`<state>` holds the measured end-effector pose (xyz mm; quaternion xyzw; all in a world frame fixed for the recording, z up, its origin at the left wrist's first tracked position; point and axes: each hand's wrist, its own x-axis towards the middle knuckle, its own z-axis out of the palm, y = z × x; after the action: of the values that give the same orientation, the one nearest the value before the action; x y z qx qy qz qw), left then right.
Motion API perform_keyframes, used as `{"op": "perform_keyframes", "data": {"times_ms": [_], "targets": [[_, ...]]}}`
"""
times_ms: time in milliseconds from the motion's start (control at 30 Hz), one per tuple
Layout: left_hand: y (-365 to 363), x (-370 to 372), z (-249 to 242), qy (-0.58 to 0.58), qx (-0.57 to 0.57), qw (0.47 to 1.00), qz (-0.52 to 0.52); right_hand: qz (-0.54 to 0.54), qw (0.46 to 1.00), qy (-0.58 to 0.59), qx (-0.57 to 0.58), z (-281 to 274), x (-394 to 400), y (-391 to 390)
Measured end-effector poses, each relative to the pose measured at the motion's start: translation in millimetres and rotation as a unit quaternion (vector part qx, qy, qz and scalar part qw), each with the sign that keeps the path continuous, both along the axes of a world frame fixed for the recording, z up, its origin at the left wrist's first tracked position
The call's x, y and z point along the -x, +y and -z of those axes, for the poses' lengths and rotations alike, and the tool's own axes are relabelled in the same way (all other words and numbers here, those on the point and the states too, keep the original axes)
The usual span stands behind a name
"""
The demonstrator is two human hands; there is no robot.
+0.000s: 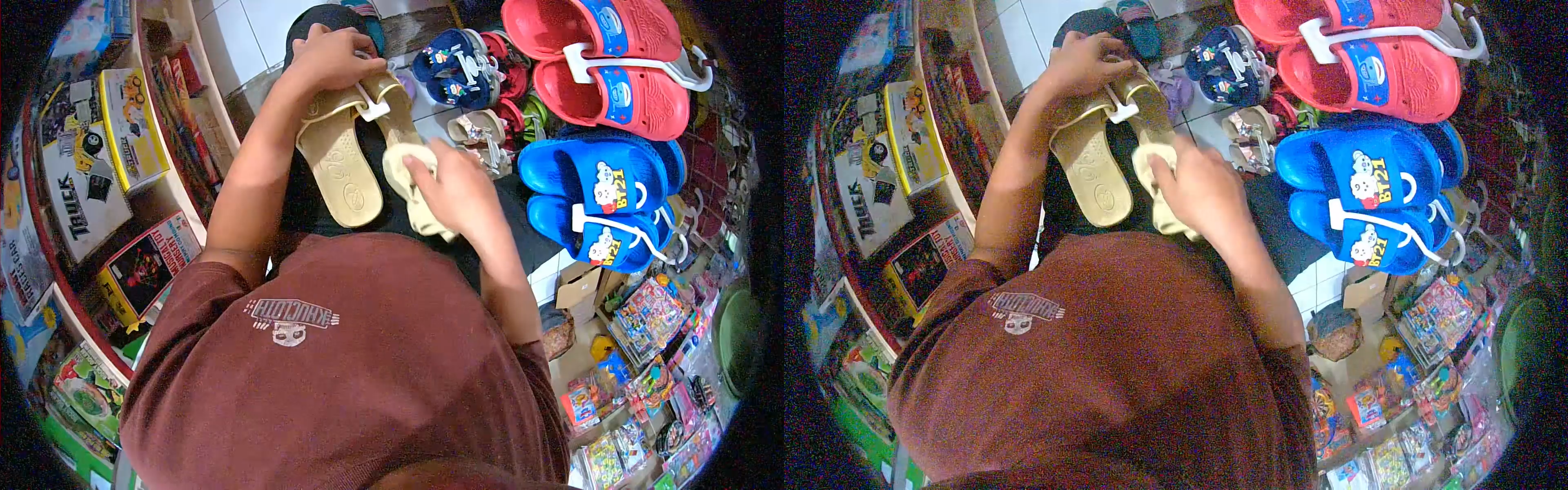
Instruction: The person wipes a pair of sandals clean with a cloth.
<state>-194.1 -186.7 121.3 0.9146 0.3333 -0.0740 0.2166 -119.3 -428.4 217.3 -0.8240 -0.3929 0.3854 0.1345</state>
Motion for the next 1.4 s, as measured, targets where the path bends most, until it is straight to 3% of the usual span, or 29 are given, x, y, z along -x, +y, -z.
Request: {"op": "perform_keyframes", "data": {"times_ms": [67, 133, 367, 500, 600, 733, 967, 1100, 1200, 1333, 1367, 1400], "targets": [[1, -1, -5, 0.014, 0.029, 0.999, 0.004, 0.059, 0.997, -0.025, -0.045, 8, 3, 14], [1, -1, -5, 0.016, 0.041, 0.999, 0.005, 0.053, 0.996, -0.045, -0.05, 19, 2, 20], [3, 0, -12, 0.032, 0.046, 0.998, 0.015, -0.018, 0.999, 0.0, 0.048, 11, -13, -13], [3, -2, -10, 0.036, 0.034, 0.998, 0.029, 0.041, 0.998, -0.017, -0.046, 24, -8, 17], [7, -2, -3, 0.009, 0.045, 0.999, 0.02, 0.039, 0.998, -0.031, -0.03, 22, -4, 20], [9, 3, 2, 0.001, 0.056, 0.998, 0.012, -0.047, 0.997, -0.004, 0.062, 9, -11, -8], [10, 3, 4, -0.008, 0.056, 0.998, 0.036, 0.039, 0.994, -0.098, -0.033, 16, 6, 29], [14, 5, 7, -0.001, 0.054, 0.998, 0.036, -0.01, 0.992, -0.118, 0.031, 4, 13, 6], [13, 5, 6, 0.0, 0.052, 0.998, 0.031, -0.072, 0.988, -0.049, 0.126, -12, -3, -10], [12, 7, 9, -0.031, 0.044, 0.998, 0.027, -0.049, 0.986, 0.158, -0.002, -40, -19, -6], [12, 8, 11, -0.035, 0.05, 0.998, 0.024, -0.043, 0.992, 0.076, -0.094, -37, -17, -3], [13, 8, 14, -0.04, 0.055, 0.997, 0.023, -0.002, 0.987, 0.094, -0.128, -31, -20, 4]]}}
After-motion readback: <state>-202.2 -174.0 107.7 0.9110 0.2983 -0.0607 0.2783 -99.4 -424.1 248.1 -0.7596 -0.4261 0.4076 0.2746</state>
